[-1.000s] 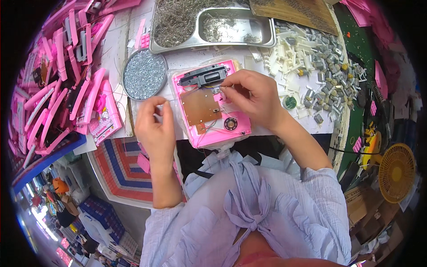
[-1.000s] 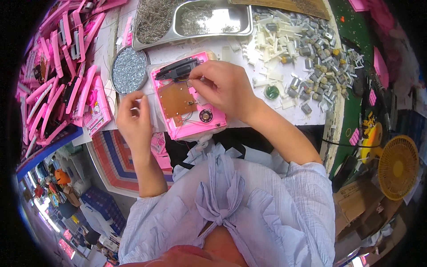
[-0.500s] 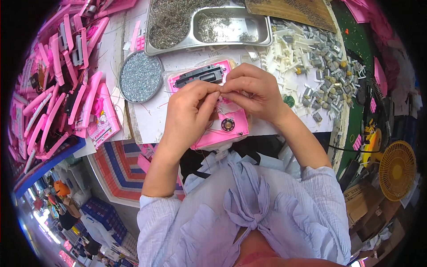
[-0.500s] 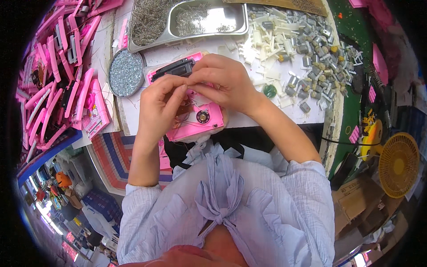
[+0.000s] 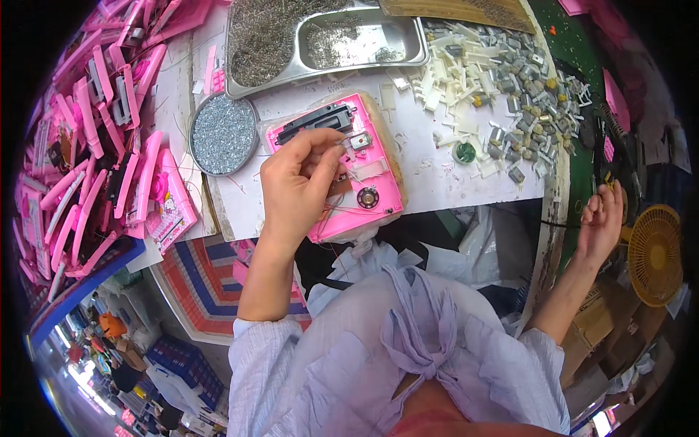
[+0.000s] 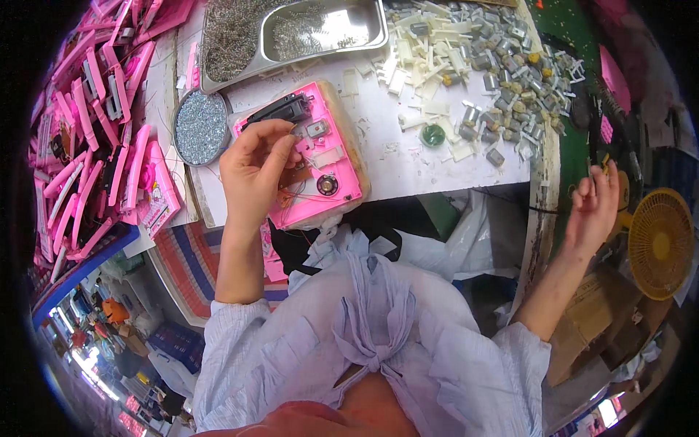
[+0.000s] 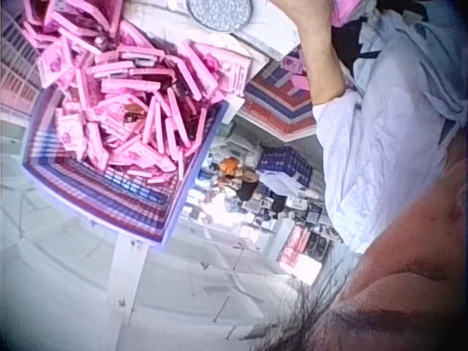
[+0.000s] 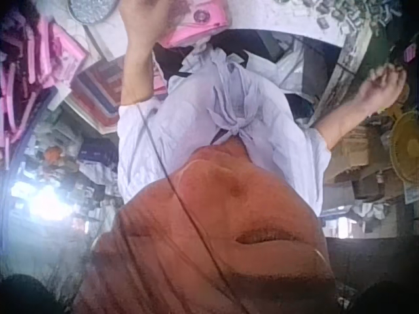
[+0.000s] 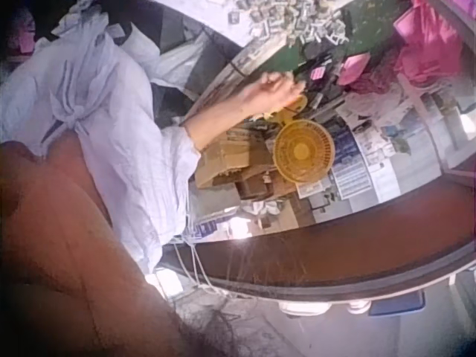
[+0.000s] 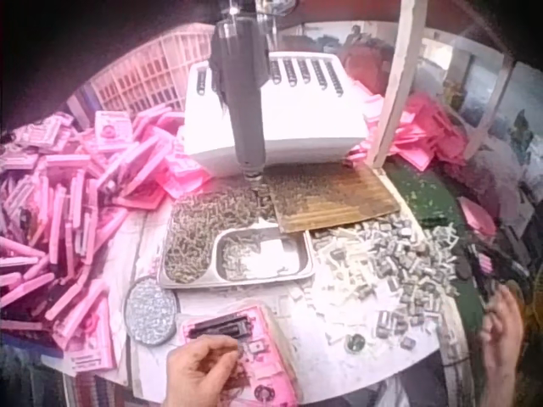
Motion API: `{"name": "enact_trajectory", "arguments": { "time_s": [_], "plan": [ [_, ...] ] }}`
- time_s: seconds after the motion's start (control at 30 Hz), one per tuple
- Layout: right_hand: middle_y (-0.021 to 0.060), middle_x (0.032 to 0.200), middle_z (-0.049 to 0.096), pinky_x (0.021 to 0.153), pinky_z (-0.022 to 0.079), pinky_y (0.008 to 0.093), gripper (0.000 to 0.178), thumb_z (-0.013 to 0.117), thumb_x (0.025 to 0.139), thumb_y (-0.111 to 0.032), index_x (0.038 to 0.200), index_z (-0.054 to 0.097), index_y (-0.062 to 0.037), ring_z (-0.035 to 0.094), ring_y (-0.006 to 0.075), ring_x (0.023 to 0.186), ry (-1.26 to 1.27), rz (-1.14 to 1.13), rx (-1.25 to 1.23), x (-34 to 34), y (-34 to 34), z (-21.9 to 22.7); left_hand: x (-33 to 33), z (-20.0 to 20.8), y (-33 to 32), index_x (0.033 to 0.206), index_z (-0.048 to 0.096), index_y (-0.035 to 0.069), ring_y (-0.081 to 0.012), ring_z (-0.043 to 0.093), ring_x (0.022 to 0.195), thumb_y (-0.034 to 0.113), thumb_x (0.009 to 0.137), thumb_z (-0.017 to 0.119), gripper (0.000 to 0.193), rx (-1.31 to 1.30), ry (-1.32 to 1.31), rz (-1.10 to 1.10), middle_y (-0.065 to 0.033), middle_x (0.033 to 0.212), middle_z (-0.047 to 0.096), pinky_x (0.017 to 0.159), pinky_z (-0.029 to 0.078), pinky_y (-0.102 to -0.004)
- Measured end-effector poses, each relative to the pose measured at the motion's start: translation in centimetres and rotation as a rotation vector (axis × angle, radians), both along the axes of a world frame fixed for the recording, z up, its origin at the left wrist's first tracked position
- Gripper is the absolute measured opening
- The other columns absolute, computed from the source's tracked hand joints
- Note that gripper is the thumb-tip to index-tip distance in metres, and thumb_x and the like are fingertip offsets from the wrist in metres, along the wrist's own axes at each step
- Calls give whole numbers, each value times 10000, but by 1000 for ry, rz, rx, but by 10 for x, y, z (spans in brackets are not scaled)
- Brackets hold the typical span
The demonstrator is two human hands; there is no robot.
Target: Assembling components into a pink plastic toy housing, including soldering wires and applying adhesive.
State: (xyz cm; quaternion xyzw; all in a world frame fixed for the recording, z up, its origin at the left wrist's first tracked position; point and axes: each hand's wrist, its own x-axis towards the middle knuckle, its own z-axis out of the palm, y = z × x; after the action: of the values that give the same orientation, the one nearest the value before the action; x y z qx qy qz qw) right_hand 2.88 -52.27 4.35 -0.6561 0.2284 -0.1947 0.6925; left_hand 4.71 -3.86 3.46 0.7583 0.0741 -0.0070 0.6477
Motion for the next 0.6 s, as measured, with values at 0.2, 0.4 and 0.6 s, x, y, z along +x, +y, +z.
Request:
{"name": "enact_trajectory", "arguments": {
  "time_s": [0.2, 0.4, 0.6],
  "plan": [
    [94, 1065, 629, 587, 439, 244, 265, 617, 1012, -198, 1193, 567, -11, 540, 153, 769, -151, -136, 227, 31, -73, -19, 0, -9, 4, 1047, 665, -23, -82, 639, 717, -8, 949, 648, 101, 173, -120, -26, -34, 855, 680, 654, 536, -224],
    [81, 1033, 604, 659, 464, 279, 379, 542, 1053, -281, 1351, 543, -45, 529, 146, 761, -194, -136, 2, 67, -67, -6, 0, -10, 3, 1017, 663, -25, -72, 627, 704, 0, 947, 651, 75, 187, -111, -39, -26, 846, 672, 643, 526, -218],
    [108, 905, 582, 685, 476, 283, 241, 551, 1036, -210, 1208, 564, -41, 514, 163, 748, -391, -208, -92, -7, -90, 4, -3, 7, -3, 952, 687, -1, -156, 697, 688, -5, 889, 686, 63, 289, -99, -42, -78, 835, 677, 624, 568, -279]
  ]
}}
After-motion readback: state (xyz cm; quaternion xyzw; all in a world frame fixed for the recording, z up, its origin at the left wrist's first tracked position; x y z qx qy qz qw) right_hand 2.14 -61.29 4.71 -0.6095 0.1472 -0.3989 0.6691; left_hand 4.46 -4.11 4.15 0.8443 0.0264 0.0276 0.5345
